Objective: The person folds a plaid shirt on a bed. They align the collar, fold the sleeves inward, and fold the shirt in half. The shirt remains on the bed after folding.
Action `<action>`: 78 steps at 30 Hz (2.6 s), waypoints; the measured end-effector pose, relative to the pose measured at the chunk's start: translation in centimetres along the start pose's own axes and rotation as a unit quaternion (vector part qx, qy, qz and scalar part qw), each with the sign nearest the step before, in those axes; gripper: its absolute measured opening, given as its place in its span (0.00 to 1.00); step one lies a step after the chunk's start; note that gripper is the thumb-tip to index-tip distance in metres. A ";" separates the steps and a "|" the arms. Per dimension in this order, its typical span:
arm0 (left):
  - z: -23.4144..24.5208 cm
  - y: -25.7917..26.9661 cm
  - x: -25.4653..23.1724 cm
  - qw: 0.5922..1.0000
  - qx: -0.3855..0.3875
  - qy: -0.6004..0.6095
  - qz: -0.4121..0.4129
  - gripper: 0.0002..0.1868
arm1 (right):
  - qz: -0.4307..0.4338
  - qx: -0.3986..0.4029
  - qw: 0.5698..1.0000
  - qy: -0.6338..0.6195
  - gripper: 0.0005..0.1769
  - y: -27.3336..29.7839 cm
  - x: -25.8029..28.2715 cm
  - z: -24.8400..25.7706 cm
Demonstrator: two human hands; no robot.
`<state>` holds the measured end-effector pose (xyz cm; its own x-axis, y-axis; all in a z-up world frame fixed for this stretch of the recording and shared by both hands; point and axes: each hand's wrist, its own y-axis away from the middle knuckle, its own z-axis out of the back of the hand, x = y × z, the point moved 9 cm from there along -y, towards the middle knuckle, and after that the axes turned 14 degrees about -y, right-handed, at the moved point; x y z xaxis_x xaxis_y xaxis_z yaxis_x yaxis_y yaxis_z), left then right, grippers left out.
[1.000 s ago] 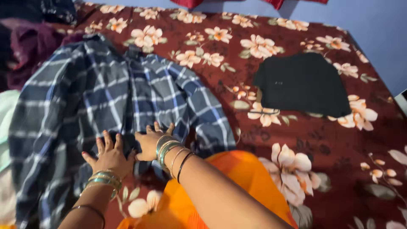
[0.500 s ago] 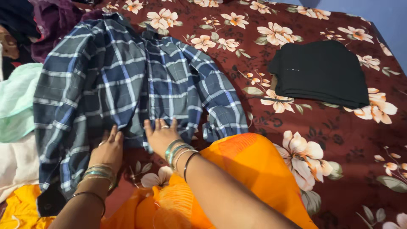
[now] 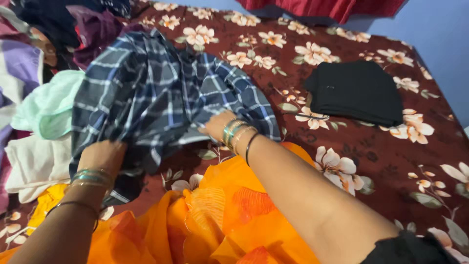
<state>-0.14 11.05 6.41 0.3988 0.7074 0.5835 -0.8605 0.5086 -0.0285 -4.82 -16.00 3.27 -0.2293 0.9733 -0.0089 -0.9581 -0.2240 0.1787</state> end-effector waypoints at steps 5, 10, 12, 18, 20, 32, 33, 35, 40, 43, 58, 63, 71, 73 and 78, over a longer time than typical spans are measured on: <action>-3.7 1.2 -0.7 0.995 0.036 0.086 -0.035 0.12 | -0.016 0.074 0.997 -0.024 0.29 1.8 1.7 -3.2; -4.7 -0.1 -0.5 0.985 0.103 0.130 -0.053 0.14 | 0.057 0.169 0.980 -0.086 0.36 0.8 6.1 -2.2; -3.9 -0.3 2.6 0.977 0.067 0.186 0.074 0.15 | 0.065 0.094 0.983 -0.146 0.38 -0.5 8.1 0.5; -3.3 -0.2 6.1 0.974 -0.090 0.104 0.180 0.34 | 0.045 -0.053 0.968 -0.241 0.57 -3.4 14.2 3.4; -4.7 -0.4 6.9 0.971 -0.079 0.072 0.214 0.47 | 0.050 -0.021 0.975 -0.214 0.56 -3.9 16.1 1.6; -10.7 -1.4 10.5 0.875 0.083 0.319 0.355 0.51 | -0.050 0.058 0.949 -0.305 0.16 -9.8 16.8 -1.9; -10.6 -1.7 11.0 0.867 0.090 0.342 0.351 0.51 | -0.064 0.023 0.941 -0.332 0.15 -10.2 16.3 -1.1; -9.9 -2.0 11.5 0.859 0.101 0.356 0.354 0.47 | -0.080 -0.050 0.907 -0.411 0.17 -10.8 15.7 0.7; 0.2 -4.0 10.1 0.897 -0.085 0.356 0.247 0.36 | -0.084 -0.255 0.736 -0.621 0.37 -12.3 13.3 7.6; 7.9 -4.8 5.3 0.887 -0.174 0.422 0.070 0.31 | -0.174 -0.167 0.564 -0.790 0.37 -12.6 10.3 7.5; 10.4 -10.9 -7.6 0.648 0.091 0.753 0.068 0.15 | -0.237 -0.300 0.499 -0.778 0.20 4.6 -18.0 7.6; 10.1 -14.2 -9.7 0.777 0.028 0.622 0.087 0.12 | -0.330 -0.219 0.568 -0.721 0.30 6.8 -26.4 -0.2; 10.9 -20.8 -8.1 0.826 -0.137 0.535 0.112 0.10 | -0.420 -0.044 0.836 -0.351 0.18 6.6 -33.1 -7.9; 12.9 -23.3 -6.7 0.879 -0.270 0.384 0.087 0.10 | -0.413 -0.049 0.864 -0.285 0.19 5.4 -32.7 -5.6; 10.9 -31.8 -5.0 0.920 -0.258 0.291 0.042 0.17 | -0.271 -0.186 0.880 -0.343 0.16 -5.1 -28.1 3.4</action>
<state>21.71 -14.03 13.25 0.5694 0.8214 0.0317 -0.6914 0.4994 -0.5220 7.09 -42.09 5.92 0.3138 0.7142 0.6256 -0.9139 0.4058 -0.0048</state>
